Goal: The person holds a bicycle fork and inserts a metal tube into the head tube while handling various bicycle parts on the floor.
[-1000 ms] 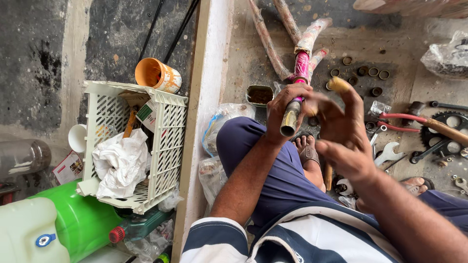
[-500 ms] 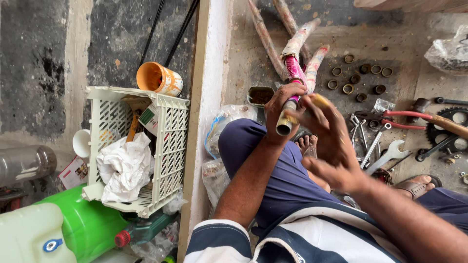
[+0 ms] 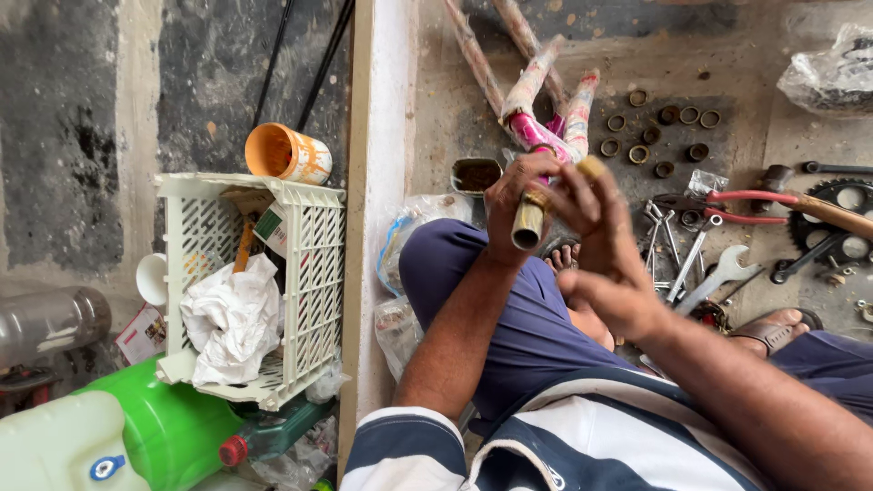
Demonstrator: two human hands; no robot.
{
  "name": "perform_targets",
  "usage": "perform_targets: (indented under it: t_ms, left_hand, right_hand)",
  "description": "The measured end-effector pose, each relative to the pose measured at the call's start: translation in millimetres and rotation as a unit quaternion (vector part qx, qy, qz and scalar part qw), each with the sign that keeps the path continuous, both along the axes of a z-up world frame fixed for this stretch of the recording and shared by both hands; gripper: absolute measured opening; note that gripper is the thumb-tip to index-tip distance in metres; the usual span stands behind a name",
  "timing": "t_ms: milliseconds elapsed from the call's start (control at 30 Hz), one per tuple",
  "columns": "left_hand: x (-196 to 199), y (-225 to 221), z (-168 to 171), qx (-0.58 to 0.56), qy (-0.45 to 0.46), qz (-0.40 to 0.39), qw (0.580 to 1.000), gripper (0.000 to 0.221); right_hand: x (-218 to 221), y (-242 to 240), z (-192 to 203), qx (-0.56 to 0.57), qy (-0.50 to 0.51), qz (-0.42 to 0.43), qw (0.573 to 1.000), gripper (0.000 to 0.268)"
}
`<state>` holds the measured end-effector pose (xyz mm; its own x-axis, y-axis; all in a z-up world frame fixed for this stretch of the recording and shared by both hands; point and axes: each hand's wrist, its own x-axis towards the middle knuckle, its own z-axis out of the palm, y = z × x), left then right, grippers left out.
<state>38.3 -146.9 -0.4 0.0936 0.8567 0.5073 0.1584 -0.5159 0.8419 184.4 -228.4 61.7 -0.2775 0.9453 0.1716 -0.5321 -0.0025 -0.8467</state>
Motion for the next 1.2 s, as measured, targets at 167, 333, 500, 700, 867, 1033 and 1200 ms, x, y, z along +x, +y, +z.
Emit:
perform_targets:
  t_ms: [167, 333, 500, 700, 867, 1033, 1200]
  left_hand:
    - [0, 5, 24, -0.052, 0.057, -0.038, 0.996, 0.027]
    - [-12, 18, 39, -0.034, 0.167, -0.127, 0.977, 0.033]
    - [-18, 9, 24, -0.021, 0.162, -0.084, 0.983, 0.033]
    - [-21, 2, 4, 0.04, 0.142, -0.012, 0.989, 0.039]
    - [-19, 1, -10, 0.014, 0.117, 0.006, 0.993, 0.04]
    - [-20, 7, -22, 0.023, 0.131, 0.017, 0.991, 0.04]
    - [-13, 13, -33, 0.023, 0.13, 0.045, 0.99, 0.044]
  right_hand:
    - [19, -6, 5, -0.009, 0.057, -0.039, 0.998, 0.097]
    - [41, -7, 7, 0.001, 0.033, -0.086, 0.996, 0.097]
    - [27, -1, 3, 0.077, -0.067, -0.042, 0.994, 0.1]
    - [10, -18, -12, 0.055, -0.069, -0.005, 0.996, 0.099]
    - [11, 7, -10, 0.122, -0.157, -0.039, 0.979, 0.104]
    - [5, 4, 9, 0.116, -0.097, 0.013, 0.988, 0.096]
    - [5, 23, 3, 0.165, -0.151, 0.009, 0.974, 0.096]
